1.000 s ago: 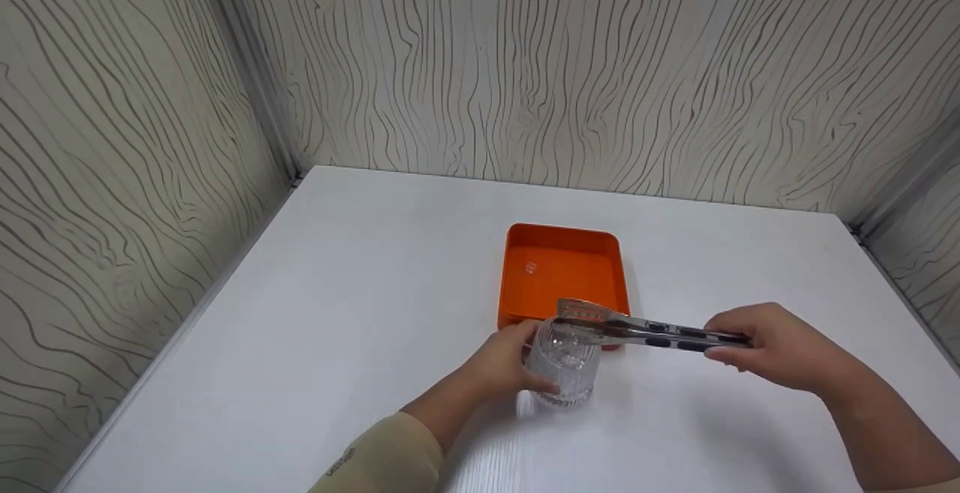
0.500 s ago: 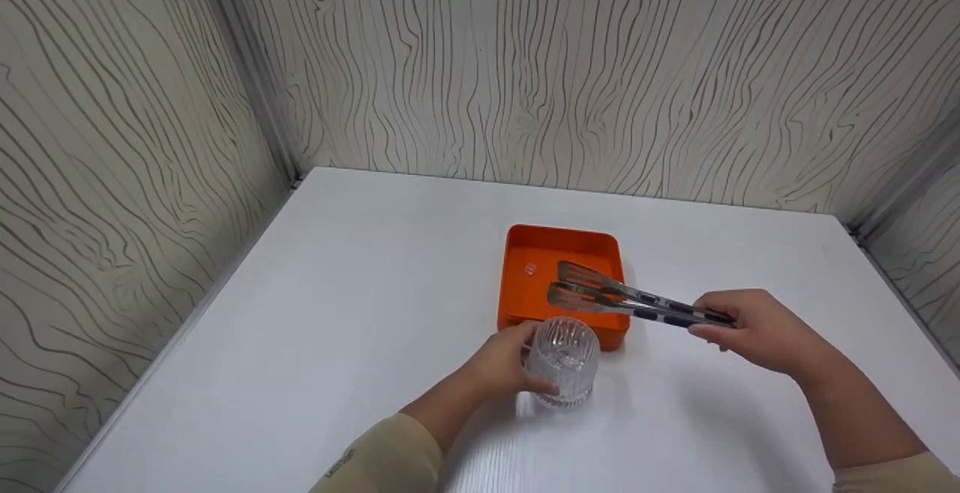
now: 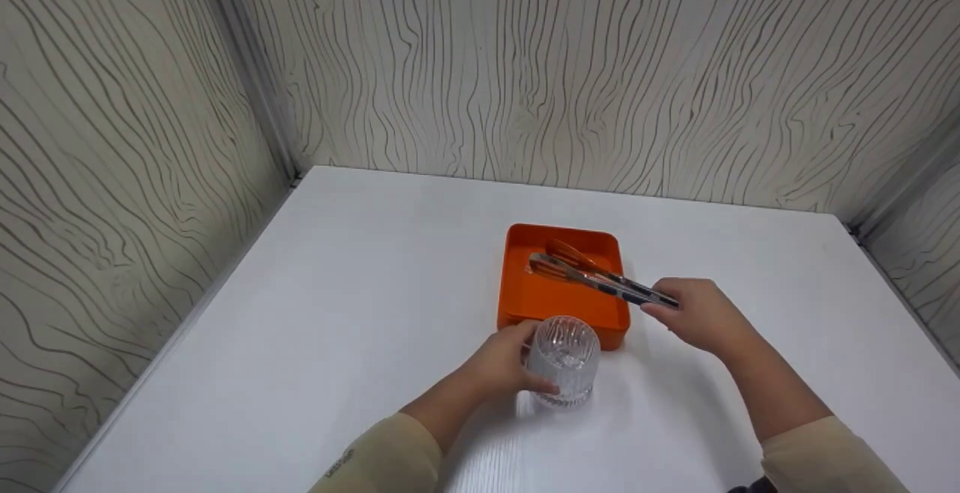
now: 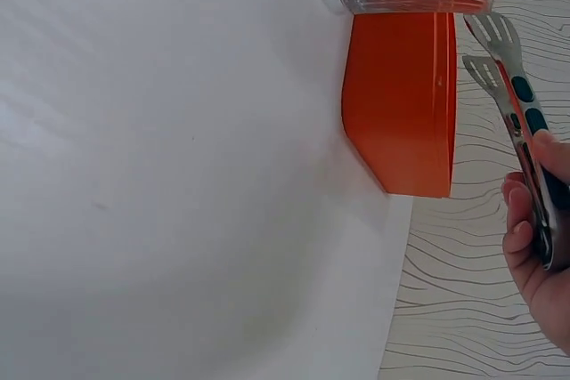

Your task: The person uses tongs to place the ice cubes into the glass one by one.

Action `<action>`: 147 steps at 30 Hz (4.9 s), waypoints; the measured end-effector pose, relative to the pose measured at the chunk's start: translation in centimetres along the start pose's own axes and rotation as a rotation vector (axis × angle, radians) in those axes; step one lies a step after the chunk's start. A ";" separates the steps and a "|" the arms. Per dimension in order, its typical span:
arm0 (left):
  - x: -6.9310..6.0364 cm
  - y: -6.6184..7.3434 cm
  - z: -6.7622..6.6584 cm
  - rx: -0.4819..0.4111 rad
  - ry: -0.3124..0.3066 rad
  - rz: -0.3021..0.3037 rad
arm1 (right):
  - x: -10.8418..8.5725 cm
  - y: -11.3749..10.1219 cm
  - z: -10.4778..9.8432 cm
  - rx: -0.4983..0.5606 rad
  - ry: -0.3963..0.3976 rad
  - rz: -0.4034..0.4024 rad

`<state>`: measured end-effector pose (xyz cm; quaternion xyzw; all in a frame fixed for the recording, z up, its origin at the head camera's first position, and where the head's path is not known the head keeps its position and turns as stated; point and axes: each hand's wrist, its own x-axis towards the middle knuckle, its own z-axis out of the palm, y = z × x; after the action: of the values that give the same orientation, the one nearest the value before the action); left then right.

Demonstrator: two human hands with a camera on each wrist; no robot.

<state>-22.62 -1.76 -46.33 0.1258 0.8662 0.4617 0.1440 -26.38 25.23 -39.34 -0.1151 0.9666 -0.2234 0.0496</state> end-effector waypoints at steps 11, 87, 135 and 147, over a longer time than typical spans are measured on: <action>0.1 -0.1 -0.2 0.013 0.000 0.017 | 2.3 -2.1 2.5 -0.023 -0.002 0.097; 0.0 -0.1 0.0 0.018 -0.003 0.019 | -2.5 0.9 -3.1 -0.035 0.128 -0.054; -0.1 0.0 0.4 -0.006 0.009 -0.034 | -7.6 2.9 -3.4 0.102 0.024 -0.413; -0.3 0.0 0.4 0.015 0.019 -0.014 | -7.7 3.3 -2.8 0.067 0.182 -0.182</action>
<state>-22.17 -1.60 -46.54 0.1164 0.8718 0.4554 0.1382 -19.98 31.17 -37.98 -0.1799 0.9447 -0.2685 -0.0547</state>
